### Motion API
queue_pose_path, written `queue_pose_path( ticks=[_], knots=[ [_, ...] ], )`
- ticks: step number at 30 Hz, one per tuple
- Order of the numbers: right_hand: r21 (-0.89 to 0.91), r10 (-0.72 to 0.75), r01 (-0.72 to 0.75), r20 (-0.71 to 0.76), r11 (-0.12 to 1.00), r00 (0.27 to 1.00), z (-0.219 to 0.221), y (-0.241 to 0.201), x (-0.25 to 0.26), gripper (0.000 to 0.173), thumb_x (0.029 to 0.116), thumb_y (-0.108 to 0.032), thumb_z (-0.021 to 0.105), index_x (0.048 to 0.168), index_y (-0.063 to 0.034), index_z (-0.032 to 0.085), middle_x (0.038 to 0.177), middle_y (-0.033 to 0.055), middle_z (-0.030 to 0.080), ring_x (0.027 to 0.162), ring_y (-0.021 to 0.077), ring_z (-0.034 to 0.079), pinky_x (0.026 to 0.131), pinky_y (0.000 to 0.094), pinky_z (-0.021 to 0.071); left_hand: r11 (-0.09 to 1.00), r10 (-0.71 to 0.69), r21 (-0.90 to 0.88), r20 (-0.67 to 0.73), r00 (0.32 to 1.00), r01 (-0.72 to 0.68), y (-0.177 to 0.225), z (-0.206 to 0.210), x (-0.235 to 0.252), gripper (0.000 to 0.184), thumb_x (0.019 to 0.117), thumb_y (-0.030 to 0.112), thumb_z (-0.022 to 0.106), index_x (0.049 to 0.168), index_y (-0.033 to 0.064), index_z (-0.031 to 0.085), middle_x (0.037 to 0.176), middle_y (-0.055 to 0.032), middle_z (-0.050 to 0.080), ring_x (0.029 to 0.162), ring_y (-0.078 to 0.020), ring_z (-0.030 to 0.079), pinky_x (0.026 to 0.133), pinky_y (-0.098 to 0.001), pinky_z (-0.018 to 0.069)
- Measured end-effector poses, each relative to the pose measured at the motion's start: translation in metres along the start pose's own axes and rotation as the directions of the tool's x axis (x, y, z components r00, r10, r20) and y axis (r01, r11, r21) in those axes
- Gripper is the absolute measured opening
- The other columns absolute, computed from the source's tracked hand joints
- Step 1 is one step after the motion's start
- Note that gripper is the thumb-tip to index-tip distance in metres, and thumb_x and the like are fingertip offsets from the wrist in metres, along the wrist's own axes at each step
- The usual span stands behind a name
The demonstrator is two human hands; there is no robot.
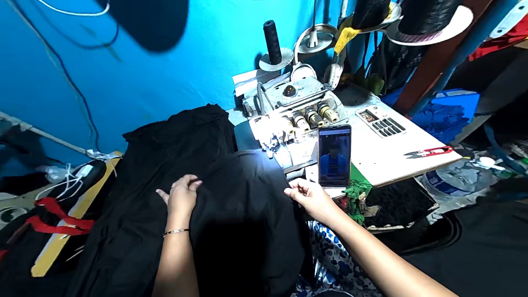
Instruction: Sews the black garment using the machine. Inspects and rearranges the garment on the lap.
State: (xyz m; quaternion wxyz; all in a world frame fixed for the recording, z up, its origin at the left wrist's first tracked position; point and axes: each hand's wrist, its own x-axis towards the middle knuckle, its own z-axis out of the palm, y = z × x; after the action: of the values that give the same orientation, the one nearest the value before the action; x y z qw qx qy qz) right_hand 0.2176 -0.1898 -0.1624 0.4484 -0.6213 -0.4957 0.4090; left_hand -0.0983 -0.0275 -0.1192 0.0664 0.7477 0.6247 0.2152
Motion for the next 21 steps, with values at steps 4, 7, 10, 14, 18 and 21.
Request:
queue_pose_path(
  ticks=[4, 7, 10, 14, 18, 21],
  knots=[
    [-0.028, -0.025, 0.025, 0.003, 0.999, 1.0, 0.004, 0.003, 0.003, 0.015, 0.1025, -0.022, 0.064, 0.097, -0.009, 0.067, 0.068, -0.0023, 0.059, 0.059, 0.0053, 0.054, 0.058, 0.0241, 0.0465, 0.998, 0.057, -0.031, -0.112, 0.992, -0.061, 0.01, -0.01, 0.022, 0.02, 0.098, 0.0, 0.061, 0.116, -0.0008, 0.07, 0.135, -0.026, 0.061, 0.138, -0.0507, 0.044, 0.113, -0.0797, 0.0087],
    [-0.004, -0.043, 0.043, 0.004, 0.999, 0.999, 0.003, 0.007, 0.007, 0.014, 0.1018, -0.022, 0.065, 0.099, -0.0087, 0.068, 0.07, -0.0022, 0.059, 0.061, 0.0053, 0.054, 0.06, 0.0242, 0.0474, 0.96, 0.131, -0.242, -0.064, 0.989, -0.143, 0.068, -0.008, 0.029, 0.036, 0.0919, -0.006, 0.054, 0.127, -0.0033, 0.063, 0.156, -0.028, 0.039, 0.15, -0.0491, 0.024, 0.119, -0.0703, 0.0129],
    [0.018, -0.043, 0.043, -0.005, 0.999, 0.999, 0.004, 0.01, 0.007, 0.014, 0.1019, -0.022, 0.065, 0.098, -0.0091, 0.068, 0.069, -0.0027, 0.058, 0.06, 0.0052, 0.053, 0.058, 0.0238, 0.0465, 0.889, 0.298, -0.395, 0.118, 0.947, -0.231, 0.128, 0.017, 0.034, 0.032, 0.1025, 0.013, 0.053, 0.129, 0.0042, 0.067, 0.153, -0.0178, 0.048, 0.15, -0.0375, 0.032, 0.121, -0.0642, 0.0167],
    [0.053, -0.054, 0.054, -0.001, 0.997, 0.999, 0.006, 0.012, 0.009, 0.013, 0.1023, -0.021, 0.064, 0.097, -0.0094, 0.067, 0.068, -0.0029, 0.057, 0.059, 0.0048, 0.052, 0.057, 0.0227, 0.0452, 0.919, 0.329, -0.326, 0.325, 0.887, -0.222, 0.157, 0.046, 0.045, 0.038, 0.1048, 0.031, 0.057, 0.134, 0.0092, 0.067, 0.154, -0.0165, 0.049, 0.153, -0.0402, 0.023, 0.118, -0.073, 0.0061],
    [0.066, -0.068, 0.067, 0.017, 0.996, 0.998, 0.007, 0.015, 0.012, 0.015, 0.1026, -0.023, 0.063, 0.098, -0.0094, 0.067, 0.068, -0.003, 0.057, 0.058, 0.0046, 0.052, 0.057, 0.0226, 0.0448, 0.911, 0.227, -0.399, 0.278, 0.934, -0.103, 0.157, 0.049, 0.045, 0.024, 0.0968, 0.026, 0.071, 0.114, 0.0107, 0.076, 0.144, -0.0133, 0.058, 0.15, -0.0371, 0.029, 0.119, -0.0684, 0.0117],
    [0.061, -0.083, 0.081, 0.033, 0.995, 0.996, 0.007, 0.016, 0.015, 0.015, 0.1027, -0.023, 0.063, 0.097, -0.0091, 0.066, 0.066, -0.0031, 0.055, 0.057, 0.0044, 0.05, 0.056, 0.0223, 0.0431, 0.906, 0.188, -0.415, 0.204, 0.961, -0.089, 0.158, 0.046, 0.044, 0.022, 0.0989, 0.022, 0.068, 0.109, 0.0046, 0.076, 0.134, -0.0155, 0.066, 0.144, -0.0349, 0.043, 0.12, -0.0612, 0.0221]
  ],
)
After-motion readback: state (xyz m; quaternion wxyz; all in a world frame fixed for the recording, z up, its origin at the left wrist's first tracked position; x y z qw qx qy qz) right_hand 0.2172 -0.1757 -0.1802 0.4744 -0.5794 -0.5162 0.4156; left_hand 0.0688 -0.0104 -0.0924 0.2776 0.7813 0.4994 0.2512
